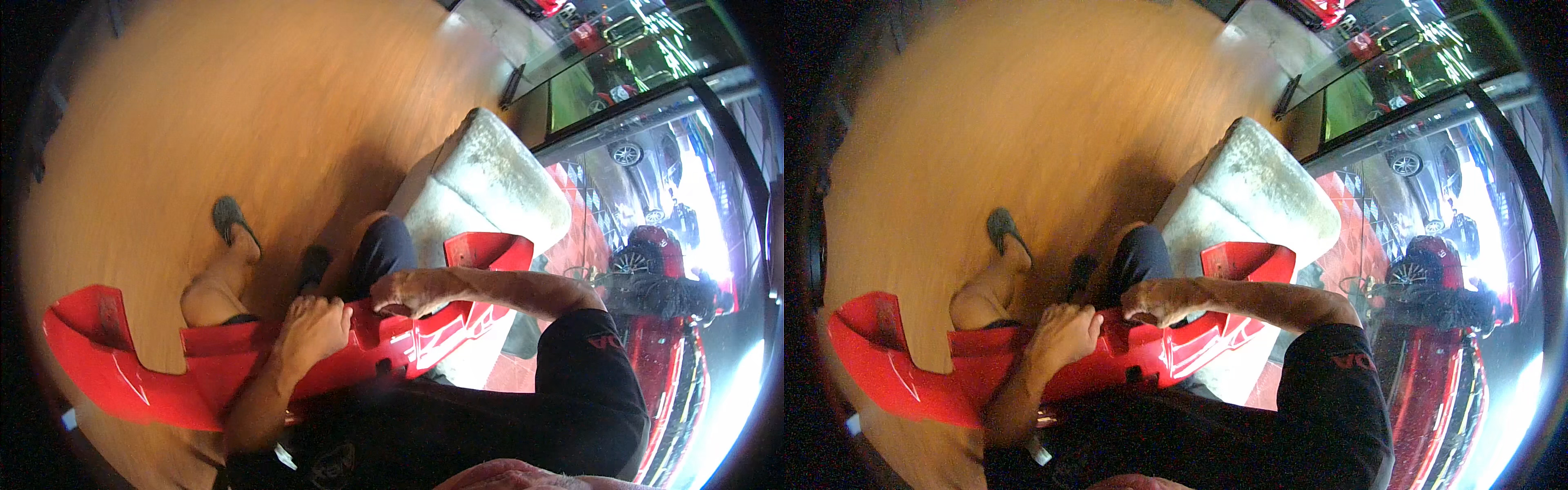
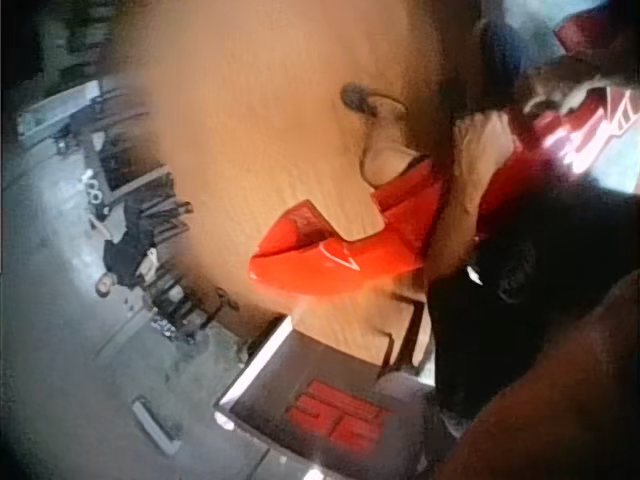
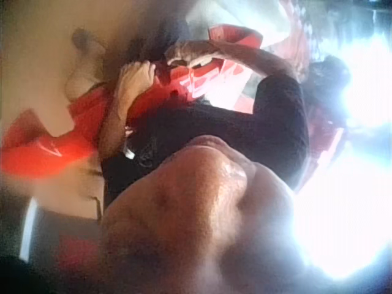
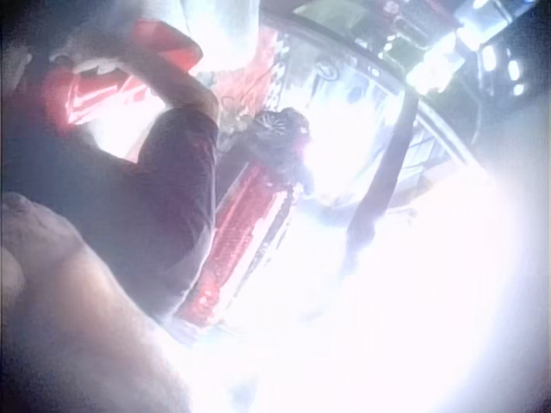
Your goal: The person sits on the floor and applies clear adhesive tape to the edges of a red plastic car part. They smooth the tape down with their fingers and peel off excess pieces to ensure a clean finish.
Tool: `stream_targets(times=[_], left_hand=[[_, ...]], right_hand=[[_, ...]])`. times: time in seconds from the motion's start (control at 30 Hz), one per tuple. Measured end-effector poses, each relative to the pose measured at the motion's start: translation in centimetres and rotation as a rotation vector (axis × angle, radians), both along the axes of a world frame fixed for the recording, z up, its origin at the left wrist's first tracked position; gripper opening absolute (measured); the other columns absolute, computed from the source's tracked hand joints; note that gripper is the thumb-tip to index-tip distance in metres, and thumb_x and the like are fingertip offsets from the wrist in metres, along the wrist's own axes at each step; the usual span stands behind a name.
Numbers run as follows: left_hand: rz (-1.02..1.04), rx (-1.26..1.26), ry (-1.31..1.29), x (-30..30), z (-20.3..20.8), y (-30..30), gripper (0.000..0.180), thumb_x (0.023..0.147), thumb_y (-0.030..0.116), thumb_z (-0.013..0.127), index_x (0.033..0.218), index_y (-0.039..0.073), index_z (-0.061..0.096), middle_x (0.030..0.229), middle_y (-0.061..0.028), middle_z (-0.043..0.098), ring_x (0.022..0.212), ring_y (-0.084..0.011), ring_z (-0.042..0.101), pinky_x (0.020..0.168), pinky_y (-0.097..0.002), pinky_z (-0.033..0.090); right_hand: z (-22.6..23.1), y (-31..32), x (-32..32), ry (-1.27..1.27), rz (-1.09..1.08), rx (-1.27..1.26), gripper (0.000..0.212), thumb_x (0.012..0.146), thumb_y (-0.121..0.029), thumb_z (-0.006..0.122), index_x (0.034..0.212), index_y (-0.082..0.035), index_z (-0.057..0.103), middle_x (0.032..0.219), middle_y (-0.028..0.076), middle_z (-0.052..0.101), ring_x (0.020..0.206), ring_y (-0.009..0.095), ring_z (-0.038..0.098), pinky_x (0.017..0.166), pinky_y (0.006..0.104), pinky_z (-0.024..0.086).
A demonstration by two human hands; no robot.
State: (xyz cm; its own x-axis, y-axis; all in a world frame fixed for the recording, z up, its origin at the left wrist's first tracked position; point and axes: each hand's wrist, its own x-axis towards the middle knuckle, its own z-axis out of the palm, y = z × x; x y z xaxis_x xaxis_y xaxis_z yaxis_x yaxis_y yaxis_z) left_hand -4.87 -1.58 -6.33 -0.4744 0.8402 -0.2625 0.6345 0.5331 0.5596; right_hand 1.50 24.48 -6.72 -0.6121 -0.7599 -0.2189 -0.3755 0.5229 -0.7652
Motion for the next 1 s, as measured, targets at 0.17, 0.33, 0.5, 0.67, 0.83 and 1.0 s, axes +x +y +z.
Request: stream_targets(times=[0.17,0.33,0.5,0.67,0.83,1.0], left_hand=[[-0.015,0.016,-0.034,-0.3,0.5,0.2,0.040,0.102,0.037,0.053,0.098,0.003,0.074,0.096,-0.0259,0.074,0.091,-0.0476,0.071,0.086,-0.0584,0.054],[-0.016,-0.003,0.004,0.2,0.9,-0.2,0.037,0.102,0.033,0.054,0.093,0.003,0.073,0.090,-0.0255,0.075,0.089,-0.0432,0.072,0.087,-0.0542,0.055],[-0.013,-0.035,0.011,0.6,-0.3,-0.2,0.038,0.102,0.036,0.052,0.096,0.005,0.073,0.093,-0.0253,0.074,0.089,-0.0464,0.071,0.085,-0.0578,0.055],[-0.028,-0.062,0.013,0.3,-0.4,0.3,0.040,0.103,0.038,0.049,0.100,0.005,0.073,0.097,-0.0258,0.074,0.092,-0.0477,0.071,0.087,-0.0589,0.054],[-0.031,-0.110,-0.012,0.0,0.5,0.2,0.042,0.104,0.040,0.049,0.102,0.005,0.073,0.102,-0.0259,0.074,0.098,-0.0477,0.071,0.090,-0.0577,0.054],[-0.021,-0.104,-0.036,0.2,1.4,0.5,0.042,0.104,0.040,0.050,0.102,0.005,0.073,0.103,-0.0260,0.074,0.099,-0.0487,0.070,0.090,-0.0585,0.053]], right_hand=[[1.4,0.3,-0.6,0.144,0.191,0.057,0.014,0.094,-0.014,0.061,0.092,0.000,0.063,0.096,0.020,0.066,0.094,0.042,0.064,0.083,0.0494,0.052],[2.2,-0.6,-0.7,0.402,0.294,0.070,0.015,0.090,-0.014,0.061,0.093,0.001,0.062,0.095,0.019,0.066,0.092,0.041,0.065,0.080,0.0488,0.054],[0.0,-0.5,0.0,0.332,0.233,-0.018,0.014,0.087,-0.013,0.063,0.091,0.001,0.063,0.093,0.020,0.066,0.091,0.042,0.065,0.078,0.0509,0.055],[-1.9,-0.3,-0.6,0.256,0.211,-0.096,0.015,0.086,-0.012,0.065,0.085,0.002,0.064,0.086,0.023,0.065,0.091,0.045,0.064,0.079,0.0533,0.052],[-2.1,-0.2,-0.2,0.169,0.083,-0.141,0.019,0.092,-0.017,0.064,0.088,0.001,0.068,0.087,0.023,0.067,0.090,0.044,0.065,0.079,0.0528,0.050],[-2.7,0.1,-0.9,0.358,0.300,0.032,0.022,0.093,-0.022,0.063,0.087,-0.003,0.070,0.089,0.020,0.069,0.090,0.042,0.066,0.081,0.0520,0.052]])
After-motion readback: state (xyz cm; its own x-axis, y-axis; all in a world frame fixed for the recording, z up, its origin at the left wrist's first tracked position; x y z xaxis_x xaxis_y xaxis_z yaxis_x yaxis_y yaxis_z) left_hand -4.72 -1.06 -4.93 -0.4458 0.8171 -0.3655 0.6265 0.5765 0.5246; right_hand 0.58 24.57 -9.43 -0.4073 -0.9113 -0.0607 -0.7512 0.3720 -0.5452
